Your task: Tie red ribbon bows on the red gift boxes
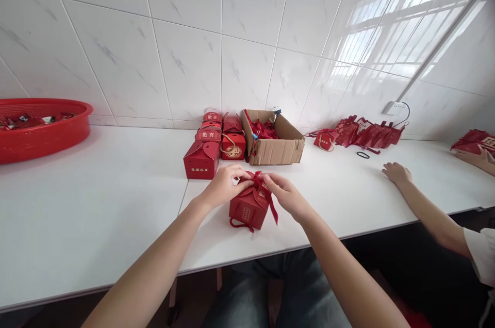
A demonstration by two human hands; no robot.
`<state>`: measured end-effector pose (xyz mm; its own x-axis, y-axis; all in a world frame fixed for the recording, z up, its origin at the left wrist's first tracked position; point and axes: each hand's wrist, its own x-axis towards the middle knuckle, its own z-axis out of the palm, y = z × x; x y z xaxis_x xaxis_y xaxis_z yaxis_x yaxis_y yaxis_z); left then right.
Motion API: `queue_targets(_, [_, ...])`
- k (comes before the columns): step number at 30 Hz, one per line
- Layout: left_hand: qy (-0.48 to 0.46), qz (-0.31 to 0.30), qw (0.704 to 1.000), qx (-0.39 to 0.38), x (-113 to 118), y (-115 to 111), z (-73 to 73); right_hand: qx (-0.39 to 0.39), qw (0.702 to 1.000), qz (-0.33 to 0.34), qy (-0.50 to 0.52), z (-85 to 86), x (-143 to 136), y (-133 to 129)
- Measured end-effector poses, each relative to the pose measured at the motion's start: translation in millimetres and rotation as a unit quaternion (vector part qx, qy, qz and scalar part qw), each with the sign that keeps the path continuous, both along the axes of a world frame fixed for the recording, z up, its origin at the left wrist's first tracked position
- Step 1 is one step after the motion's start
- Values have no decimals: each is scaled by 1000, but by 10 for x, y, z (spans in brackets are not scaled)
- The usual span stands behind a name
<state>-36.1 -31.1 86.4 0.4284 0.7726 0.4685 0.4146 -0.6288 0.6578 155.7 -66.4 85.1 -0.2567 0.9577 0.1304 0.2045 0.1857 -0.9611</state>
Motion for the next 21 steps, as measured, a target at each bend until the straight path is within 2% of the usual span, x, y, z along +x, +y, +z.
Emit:
queue_targets(4, [7, 5, 1000, 12, -8, -12, 12, 87, 990, -68, -87, -76, 161, 95])
queue_targets(9, [18, 5, 999, 28, 6, -14, -6, 224, 949, -93, -201, -121, 189, 171])
queue_targets(12, [14, 14, 999, 30, 18, -12, -24, 270, 919, -77, -276, -33, 202, 100])
queue_targets(15, [11, 9, 1000, 21, 22, -14, -33, 287, 903, -24, -320, 155, 280, -29])
queue_targets(18, [12, 4, 1000, 20, 24, -20, -25, 263, 915, 38, -303, 333, 348, -68])
queue_targets(21, [9, 9, 1000, 22, 26, -32, -10, 198, 953, -7, -228, 377, 297, 67])
